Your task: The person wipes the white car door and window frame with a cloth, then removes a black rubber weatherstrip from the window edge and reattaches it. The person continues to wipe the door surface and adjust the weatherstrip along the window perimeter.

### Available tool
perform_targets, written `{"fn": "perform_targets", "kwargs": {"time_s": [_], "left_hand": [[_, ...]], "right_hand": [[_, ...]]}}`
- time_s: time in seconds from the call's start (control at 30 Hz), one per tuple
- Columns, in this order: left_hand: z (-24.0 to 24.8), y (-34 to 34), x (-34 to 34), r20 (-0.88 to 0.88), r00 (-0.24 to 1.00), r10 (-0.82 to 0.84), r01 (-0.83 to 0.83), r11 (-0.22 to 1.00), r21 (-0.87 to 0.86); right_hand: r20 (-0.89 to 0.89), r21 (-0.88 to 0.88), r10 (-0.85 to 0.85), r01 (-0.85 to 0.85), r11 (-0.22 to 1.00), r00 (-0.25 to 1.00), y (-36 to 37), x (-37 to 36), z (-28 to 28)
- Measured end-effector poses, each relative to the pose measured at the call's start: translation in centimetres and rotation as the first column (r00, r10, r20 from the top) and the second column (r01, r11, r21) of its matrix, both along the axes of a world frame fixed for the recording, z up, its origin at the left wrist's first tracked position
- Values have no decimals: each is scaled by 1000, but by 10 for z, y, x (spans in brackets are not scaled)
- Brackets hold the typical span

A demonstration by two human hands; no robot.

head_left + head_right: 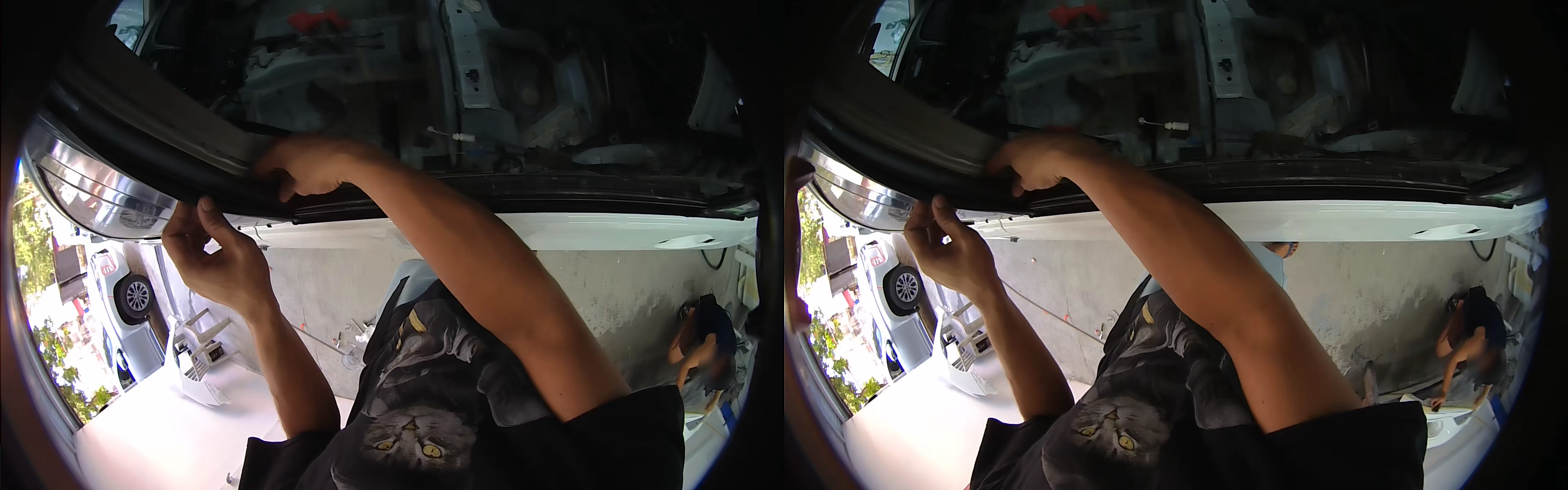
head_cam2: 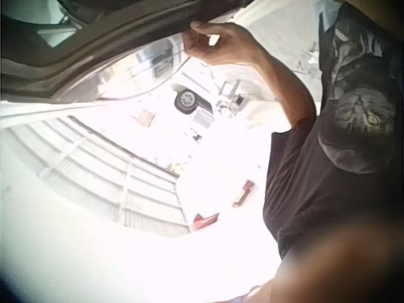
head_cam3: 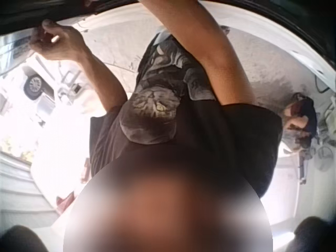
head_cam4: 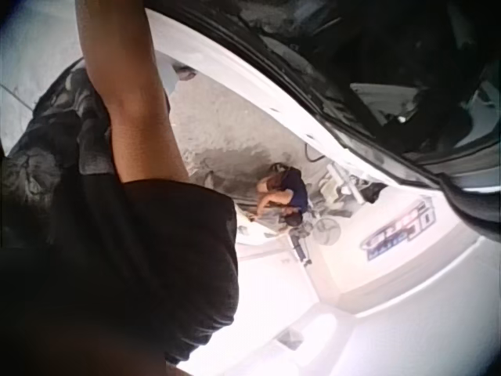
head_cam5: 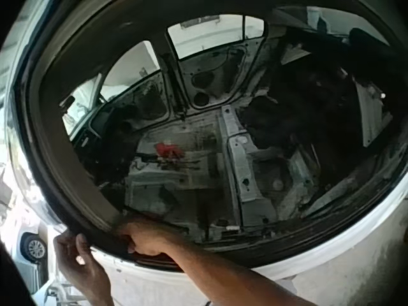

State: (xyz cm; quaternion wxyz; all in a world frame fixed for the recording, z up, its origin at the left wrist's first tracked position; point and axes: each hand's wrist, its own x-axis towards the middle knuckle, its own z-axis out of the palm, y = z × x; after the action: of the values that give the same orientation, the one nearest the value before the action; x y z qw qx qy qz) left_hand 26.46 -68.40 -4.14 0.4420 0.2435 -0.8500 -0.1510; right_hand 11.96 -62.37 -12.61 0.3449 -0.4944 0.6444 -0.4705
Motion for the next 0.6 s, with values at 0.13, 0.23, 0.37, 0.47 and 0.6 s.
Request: {"fn": "perform_targets", "kwargs": {"time_s": [0.13, 0.23, 0.37, 0.47, 0.6], "left_hand": [[1, 2, -2, 44, 995, 86, -85, 996, -29], [3, 4, -2, 41, 995, 95, -89, 988, -127], [5, 4, -1, 35, 998, 50, -49, 998, -39], [8, 5, 0, 50, 997, 57, -55, 997, -48], [6, 5, -1, 10, 997, 71, -71, 997, 33]], "right_hand": [[-74, 50, 8, -4, 999, 997, 6, 1, 13], [-153, 24, 9, -6, 1000, 988, 15, 4, 20], [-49, -39, 40, -42, 998, 998, 19, 4, 17], [119, -104, 37, -25, 994, 992, 14, 3, 12], [218, -195, 42, 2, 981, 975, 10, 3, 12]]}}
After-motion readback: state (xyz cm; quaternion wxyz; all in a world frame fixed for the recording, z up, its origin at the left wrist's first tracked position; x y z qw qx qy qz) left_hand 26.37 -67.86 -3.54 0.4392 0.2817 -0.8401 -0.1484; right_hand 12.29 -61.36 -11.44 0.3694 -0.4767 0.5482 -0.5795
